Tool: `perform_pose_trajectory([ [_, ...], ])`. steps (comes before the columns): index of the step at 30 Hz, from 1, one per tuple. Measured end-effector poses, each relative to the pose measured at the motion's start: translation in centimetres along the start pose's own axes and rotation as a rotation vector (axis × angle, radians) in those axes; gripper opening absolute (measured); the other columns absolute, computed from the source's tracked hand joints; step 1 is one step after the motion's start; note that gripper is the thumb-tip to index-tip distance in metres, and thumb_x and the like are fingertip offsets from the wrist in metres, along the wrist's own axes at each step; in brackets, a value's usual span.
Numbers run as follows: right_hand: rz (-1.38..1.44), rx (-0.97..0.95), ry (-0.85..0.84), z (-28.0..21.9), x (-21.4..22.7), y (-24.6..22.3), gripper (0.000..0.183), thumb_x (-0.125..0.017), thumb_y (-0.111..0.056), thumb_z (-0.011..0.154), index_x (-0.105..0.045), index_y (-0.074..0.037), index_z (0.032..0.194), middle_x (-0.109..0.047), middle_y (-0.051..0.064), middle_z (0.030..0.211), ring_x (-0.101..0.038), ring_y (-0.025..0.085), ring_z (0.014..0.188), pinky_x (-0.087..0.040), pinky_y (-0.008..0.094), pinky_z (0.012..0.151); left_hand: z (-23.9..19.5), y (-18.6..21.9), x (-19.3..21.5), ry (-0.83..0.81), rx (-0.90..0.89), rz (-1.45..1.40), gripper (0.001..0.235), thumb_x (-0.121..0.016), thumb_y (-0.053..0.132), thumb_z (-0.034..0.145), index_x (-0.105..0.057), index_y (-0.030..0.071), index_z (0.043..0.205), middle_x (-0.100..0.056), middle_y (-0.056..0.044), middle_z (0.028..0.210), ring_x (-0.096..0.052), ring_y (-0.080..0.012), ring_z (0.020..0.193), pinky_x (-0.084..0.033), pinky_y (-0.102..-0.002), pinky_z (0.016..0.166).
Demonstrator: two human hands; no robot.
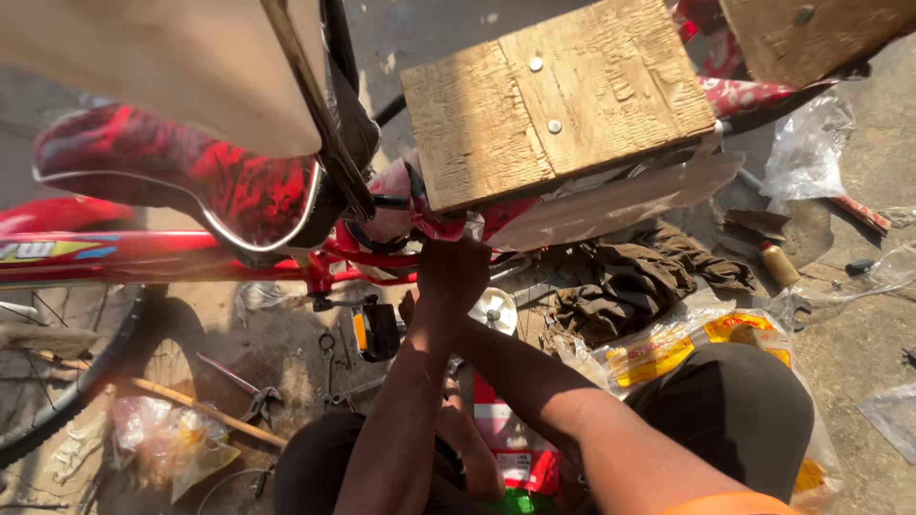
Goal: The person sits on the ground and uses a wrench to tighten bolts on the rear wheel and chain guard of a red bicycle. They adjust the wooden cargo box attached to the rear rack and continue tightening the wheel axle nuts.
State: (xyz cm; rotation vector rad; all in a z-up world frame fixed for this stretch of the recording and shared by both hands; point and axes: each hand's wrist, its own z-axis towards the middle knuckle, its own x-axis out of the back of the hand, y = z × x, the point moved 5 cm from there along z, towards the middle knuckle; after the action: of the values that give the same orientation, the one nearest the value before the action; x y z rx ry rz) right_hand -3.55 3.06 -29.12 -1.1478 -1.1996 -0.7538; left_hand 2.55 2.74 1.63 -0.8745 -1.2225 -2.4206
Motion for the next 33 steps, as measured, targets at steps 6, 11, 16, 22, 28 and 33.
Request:
perform_pose_trajectory([
  [6, 0.011, -0.027, 0.031, -1.4, 0.3, 0.6, 0.026, -0.069, -0.031, 0.094, -0.065, -0.013, 0.113, -0.067, 0.007, 0.112, -0.066, 0.028, 0.105, -0.053, 0.043, 0.091, 0.5, -0.9, -1.6, -0.328, -0.252, 0.446, 0.013, -0.062, 0.010, 0.080, -0.074, 0.012, 0.075, -0.071, -0.014, 0.074, -0.073, -0.0325, 0.072, -0.057, -0.047, 0.064],
  [11, 0.014, 0.028, 0.006, -0.8, 0.9, 1.1, 0.025, -0.069, -0.030, 0.094, -0.065, -0.013, 0.112, -0.067, 0.007, 0.112, -0.065, 0.028, 0.106, -0.053, 0.042, 0.092, 0.2, -1.0, -1.0, -0.332, -0.302, 0.446, 0.013, -0.064, 0.011, 0.081, -0.076, 0.015, 0.077, -0.071, -0.014, 0.073, -0.073, -0.0329, 0.071, -0.057, -0.047, 0.063],
  [16, 0.023, 0.084, 0.045, -0.2, 4.0, 0.6, 0.025, -0.069, -0.030, 0.094, -0.065, -0.013, 0.112, -0.067, 0.007, 0.112, -0.065, 0.028, 0.106, -0.053, 0.042, 0.092, 0.8, -0.8, -0.8, -0.320, -0.335, 0.474, 0.014, -0.064, 0.010, 0.081, -0.078, 0.015, 0.080, -0.072, -0.014, 0.078, -0.073, -0.0323, 0.073, -0.058, -0.046, 0.063],
  [22, 0.200, 0.104, 0.217, -7.3, 9.6, 1.0, 0.025, -0.069, -0.030, 0.095, -0.064, -0.013, 0.112, -0.067, 0.007, 0.112, -0.065, 0.028, 0.106, -0.053, 0.042, 0.092, 0.0, -0.7, -1.8, -0.314, -0.316, 0.471, 0.013, -0.065, 0.010, 0.081, -0.077, 0.013, 0.077, -0.071, -0.014, 0.078, -0.073, -0.0313, 0.074, -0.058, -0.046, 0.064],
  [28, 1.444, -0.781, 0.974, -16.5, 11.6, 5.7, 0.028, -0.078, -0.016, 0.101, -0.058, 0.002, 0.108, -0.060, 0.012, 0.097, -0.053, 0.023, 0.076, -0.047, 0.042, 0.068, -0.4, -1.4, -2.3, -0.256, -0.347, 0.475, 0.009, -0.067, 0.011, 0.076, -0.075, 0.012, 0.072, -0.070, -0.012, 0.075, -0.072, -0.0312, 0.073, -0.058, -0.046, 0.064],
  [33, 2.151, -0.903, 0.840, -13.8, 11.1, 6.9, 0.020, -0.045, -0.023, 0.102, -0.041, -0.010, 0.117, -0.064, 0.017, 0.093, -0.063, 0.026, 0.067, -0.055, 0.040, 0.063, -0.3, -1.8, -2.6, -0.260, -0.336, 0.466, 0.006, -0.069, 0.012, 0.075, -0.075, 0.010, 0.073, -0.070, -0.013, 0.073, -0.071, -0.0312, 0.070, -0.057, -0.046, 0.062],
])
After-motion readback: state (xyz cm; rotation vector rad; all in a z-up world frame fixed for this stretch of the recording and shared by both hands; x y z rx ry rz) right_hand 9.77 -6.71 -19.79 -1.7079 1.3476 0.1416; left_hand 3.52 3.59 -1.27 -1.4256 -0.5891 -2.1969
